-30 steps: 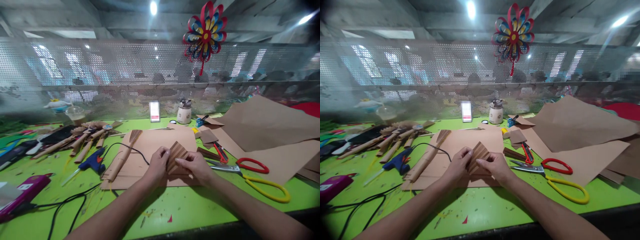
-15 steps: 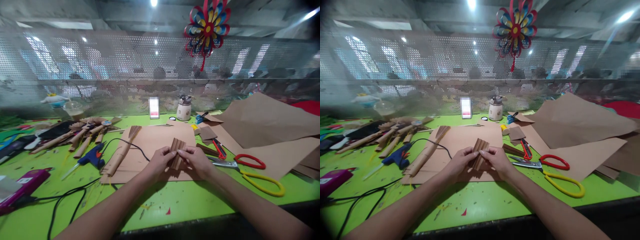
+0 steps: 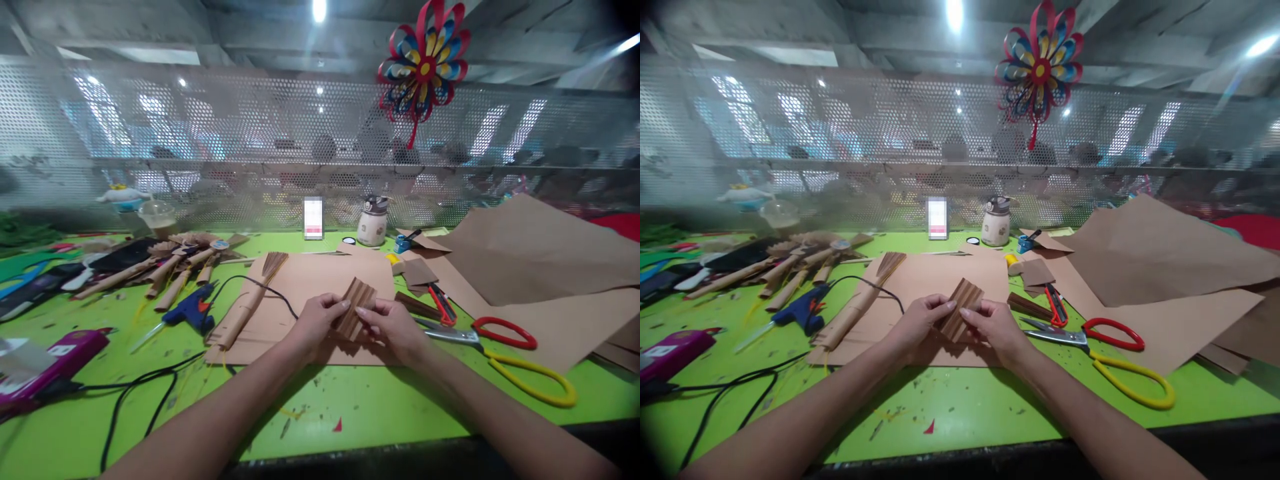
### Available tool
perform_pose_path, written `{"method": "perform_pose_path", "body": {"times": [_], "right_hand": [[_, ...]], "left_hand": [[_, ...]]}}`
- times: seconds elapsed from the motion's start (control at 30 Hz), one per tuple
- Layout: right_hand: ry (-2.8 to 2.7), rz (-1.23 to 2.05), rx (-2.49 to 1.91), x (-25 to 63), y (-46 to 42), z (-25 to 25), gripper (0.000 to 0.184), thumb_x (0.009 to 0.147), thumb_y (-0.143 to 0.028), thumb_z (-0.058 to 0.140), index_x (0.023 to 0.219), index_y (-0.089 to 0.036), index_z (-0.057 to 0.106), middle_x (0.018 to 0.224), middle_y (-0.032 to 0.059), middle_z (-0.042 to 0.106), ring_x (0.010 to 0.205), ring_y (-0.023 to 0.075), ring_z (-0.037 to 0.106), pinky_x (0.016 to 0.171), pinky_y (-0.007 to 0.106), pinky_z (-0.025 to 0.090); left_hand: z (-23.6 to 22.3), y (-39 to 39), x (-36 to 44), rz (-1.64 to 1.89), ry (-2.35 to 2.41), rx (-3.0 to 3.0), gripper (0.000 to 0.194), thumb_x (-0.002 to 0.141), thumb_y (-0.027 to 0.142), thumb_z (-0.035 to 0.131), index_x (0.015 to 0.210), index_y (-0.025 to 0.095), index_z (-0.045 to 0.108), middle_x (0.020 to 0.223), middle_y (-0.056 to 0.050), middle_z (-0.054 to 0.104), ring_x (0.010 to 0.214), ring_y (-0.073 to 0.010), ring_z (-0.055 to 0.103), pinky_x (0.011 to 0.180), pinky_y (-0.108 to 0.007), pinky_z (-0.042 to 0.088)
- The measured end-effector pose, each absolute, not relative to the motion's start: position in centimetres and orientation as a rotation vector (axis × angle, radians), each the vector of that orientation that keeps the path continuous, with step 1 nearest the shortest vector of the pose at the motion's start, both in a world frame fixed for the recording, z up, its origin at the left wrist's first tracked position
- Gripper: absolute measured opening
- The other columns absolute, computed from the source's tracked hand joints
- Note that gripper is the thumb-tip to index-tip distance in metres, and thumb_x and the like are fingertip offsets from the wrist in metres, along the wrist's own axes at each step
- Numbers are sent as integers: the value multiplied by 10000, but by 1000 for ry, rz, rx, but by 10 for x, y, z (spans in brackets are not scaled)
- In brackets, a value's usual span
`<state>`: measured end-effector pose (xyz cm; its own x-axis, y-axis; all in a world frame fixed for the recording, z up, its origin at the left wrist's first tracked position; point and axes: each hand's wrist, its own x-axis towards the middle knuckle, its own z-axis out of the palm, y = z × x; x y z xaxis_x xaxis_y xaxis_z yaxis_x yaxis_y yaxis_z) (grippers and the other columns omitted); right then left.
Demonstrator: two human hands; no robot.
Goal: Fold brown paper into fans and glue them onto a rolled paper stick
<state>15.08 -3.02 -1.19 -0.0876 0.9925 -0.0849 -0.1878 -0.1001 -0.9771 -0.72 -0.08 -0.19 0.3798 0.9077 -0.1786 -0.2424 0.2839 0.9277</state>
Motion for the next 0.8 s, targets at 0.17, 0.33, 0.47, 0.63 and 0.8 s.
{"method": "perform_pose_path", "body": {"times": [0.17,0.33,0.47,0.63,0.8], "right_hand": [[-1051,1556,-994,149,-30,-18,311,665,-339,788,830,-99,680,686,52,660,518,100,531,479,221,381],[-1087,1550,-1027,148,-31,-18,278,683,-326,769,844,-111,698,682,43,676,481,75,502,460,206,359],[-1091,1570,-1052,147,-33,-16,294,682,-330,768,860,-108,695,712,49,676,503,84,514,481,216,372],[-1049,1337,-1055,158,-30,0,300,697,-376,753,873,-147,672,766,32,659,638,131,570,578,253,436],[-1191,1256,-1082,168,-26,8,283,687,-405,755,726,-147,645,696,9,632,633,131,553,607,263,429]], "left_hand": [[-4,2,-7,982,851,1018,308,627,354,779,715,137,577,644,-29,634,562,-178,617,585,-361,537],[-9,6,-8,1090,915,1132,269,640,333,770,736,145,603,691,-4,617,622,-129,576,603,-263,475],[-11,8,-9,1133,942,1162,266,647,327,762,722,157,571,674,22,571,628,-117,546,596,-241,444],[-7,7,-10,1062,889,1194,277,623,315,780,700,152,570,644,20,565,609,-108,525,592,-229,412],[-11,2,-6,944,782,1146,306,603,310,802,725,153,570,646,13,585,595,-112,542,605,-242,414]]}}
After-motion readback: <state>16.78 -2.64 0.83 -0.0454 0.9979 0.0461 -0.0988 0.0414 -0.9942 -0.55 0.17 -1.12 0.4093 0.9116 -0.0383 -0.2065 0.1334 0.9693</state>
